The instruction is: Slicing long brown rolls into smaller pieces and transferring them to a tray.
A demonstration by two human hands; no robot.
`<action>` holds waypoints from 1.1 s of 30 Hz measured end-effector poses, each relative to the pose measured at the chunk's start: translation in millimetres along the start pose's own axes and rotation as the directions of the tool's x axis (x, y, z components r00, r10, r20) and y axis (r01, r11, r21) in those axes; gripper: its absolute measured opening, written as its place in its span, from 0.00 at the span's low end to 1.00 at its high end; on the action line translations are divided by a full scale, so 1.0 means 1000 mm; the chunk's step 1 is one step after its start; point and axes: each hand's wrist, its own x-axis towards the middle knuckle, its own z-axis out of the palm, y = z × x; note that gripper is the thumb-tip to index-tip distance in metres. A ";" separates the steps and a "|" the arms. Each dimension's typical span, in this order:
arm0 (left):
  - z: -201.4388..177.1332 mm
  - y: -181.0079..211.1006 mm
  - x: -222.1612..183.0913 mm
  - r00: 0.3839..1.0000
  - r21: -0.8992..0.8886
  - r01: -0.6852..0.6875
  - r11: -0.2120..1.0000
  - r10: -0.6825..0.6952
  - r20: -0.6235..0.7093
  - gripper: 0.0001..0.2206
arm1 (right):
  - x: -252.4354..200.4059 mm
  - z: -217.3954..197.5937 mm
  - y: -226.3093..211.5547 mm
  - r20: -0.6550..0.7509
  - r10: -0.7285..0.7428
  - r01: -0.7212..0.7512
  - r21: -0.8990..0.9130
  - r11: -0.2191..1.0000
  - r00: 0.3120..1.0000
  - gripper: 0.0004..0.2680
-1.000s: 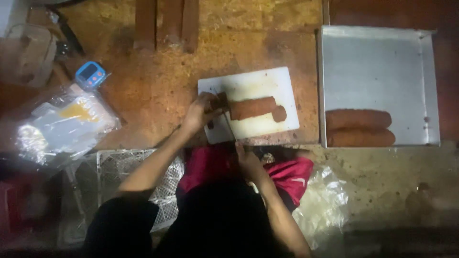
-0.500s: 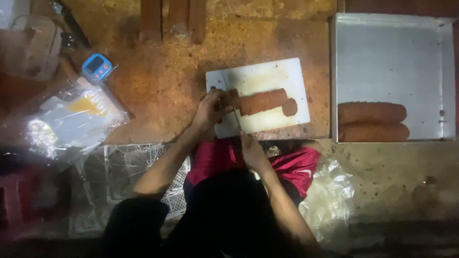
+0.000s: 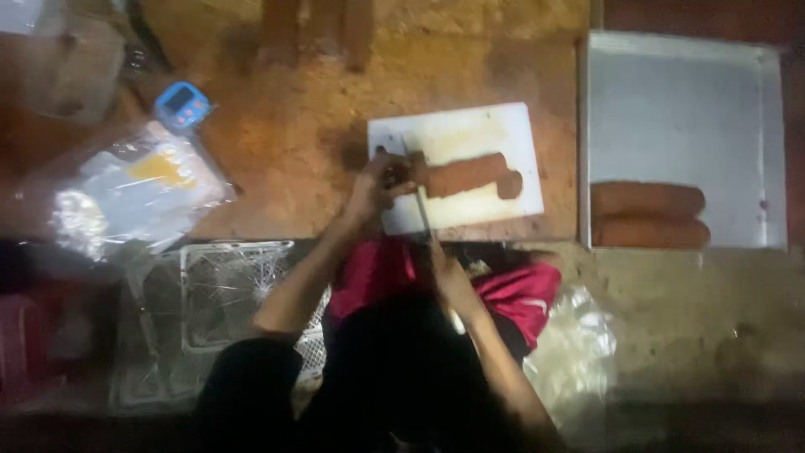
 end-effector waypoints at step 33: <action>0.016 0.062 0.006 0.962 0.469 0.039 0.882 -0.160 0.220 0.34 | 0.013 -0.171 -0.018 -0.376 0.338 -0.436 -0.213 0.875 0.863 0.31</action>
